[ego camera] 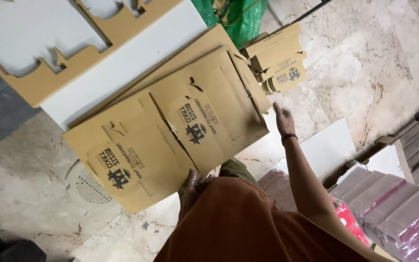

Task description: Folding flat cardboard sheets into box components and stacking them on the floor.

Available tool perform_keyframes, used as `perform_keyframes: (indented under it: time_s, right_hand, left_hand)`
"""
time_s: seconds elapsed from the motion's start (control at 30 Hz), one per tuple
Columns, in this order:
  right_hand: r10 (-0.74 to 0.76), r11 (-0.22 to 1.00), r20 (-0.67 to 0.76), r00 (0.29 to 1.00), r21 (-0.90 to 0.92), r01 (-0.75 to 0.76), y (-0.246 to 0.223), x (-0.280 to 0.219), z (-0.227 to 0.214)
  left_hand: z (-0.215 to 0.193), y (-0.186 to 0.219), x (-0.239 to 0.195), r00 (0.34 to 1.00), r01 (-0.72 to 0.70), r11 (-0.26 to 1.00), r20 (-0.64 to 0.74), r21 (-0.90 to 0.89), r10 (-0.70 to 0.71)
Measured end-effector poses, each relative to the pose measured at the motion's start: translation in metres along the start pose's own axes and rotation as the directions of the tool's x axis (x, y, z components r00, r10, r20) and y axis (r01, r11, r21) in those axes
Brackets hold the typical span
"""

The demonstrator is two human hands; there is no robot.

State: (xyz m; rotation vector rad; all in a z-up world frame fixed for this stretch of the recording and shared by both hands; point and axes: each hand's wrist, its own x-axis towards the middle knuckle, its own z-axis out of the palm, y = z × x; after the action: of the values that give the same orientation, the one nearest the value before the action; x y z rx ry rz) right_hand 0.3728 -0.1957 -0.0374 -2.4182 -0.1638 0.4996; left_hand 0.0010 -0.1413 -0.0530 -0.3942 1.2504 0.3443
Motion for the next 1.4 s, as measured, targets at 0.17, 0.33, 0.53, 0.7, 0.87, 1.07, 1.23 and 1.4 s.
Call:
perform_keyframes:
  time_s: [0.17,0.33,0.53,0.7,0.87,1.07,1.23,1.4]
  right_hand:
    - [0.276,0.808,0.609,0.744,0.273,-0.523,0.079,0.006,-0.010]
    - [0.129,0.940,0.764,0.632,0.108,-0.323,0.007,0.054,-0.038]
    - [0.098,0.969,0.791,0.604,0.062,-0.239,0.011,0.092,-0.022]
    - [0.062,0.983,0.778,0.625,0.060,-0.172,0.051,0.121,0.012]
    - [-0.201,0.906,0.617,0.761,-0.178,0.383,0.077,0.116,0.028]
    - [-0.526,0.733,0.432,0.732,-0.205,0.648,0.061,0.079,0.025]
    - [-0.477,0.780,0.496,0.726,-0.142,0.609,0.020,0.065,0.000]
    - [-0.299,0.868,0.581,0.757,-0.163,0.468,0.019,0.071,-0.006]
  left_hand:
    - [-0.001,-0.020,-0.001,0.998,-0.055,0.996,-0.005,0.069,0.056]
    - [0.094,-0.039,-0.088,0.991,-0.118,0.961,0.085,0.250,0.099]
    - [0.115,-0.047,-0.047,0.849,-0.509,0.024,0.497,0.860,0.181]
    - [0.204,-0.054,0.051,0.118,-0.504,-0.709,0.853,0.493,0.509]
    - [0.305,-0.075,0.042,0.689,0.049,-0.602,0.409,0.797,0.599]
    - [0.306,-0.095,0.101,0.691,0.121,-0.504,0.292,0.855,0.661]
    - [0.307,-0.096,0.129,0.699,0.182,-0.493,0.241,0.851,0.673]
    - [0.302,-0.097,0.117,0.703,0.151,-0.484,0.250,0.862,0.666]
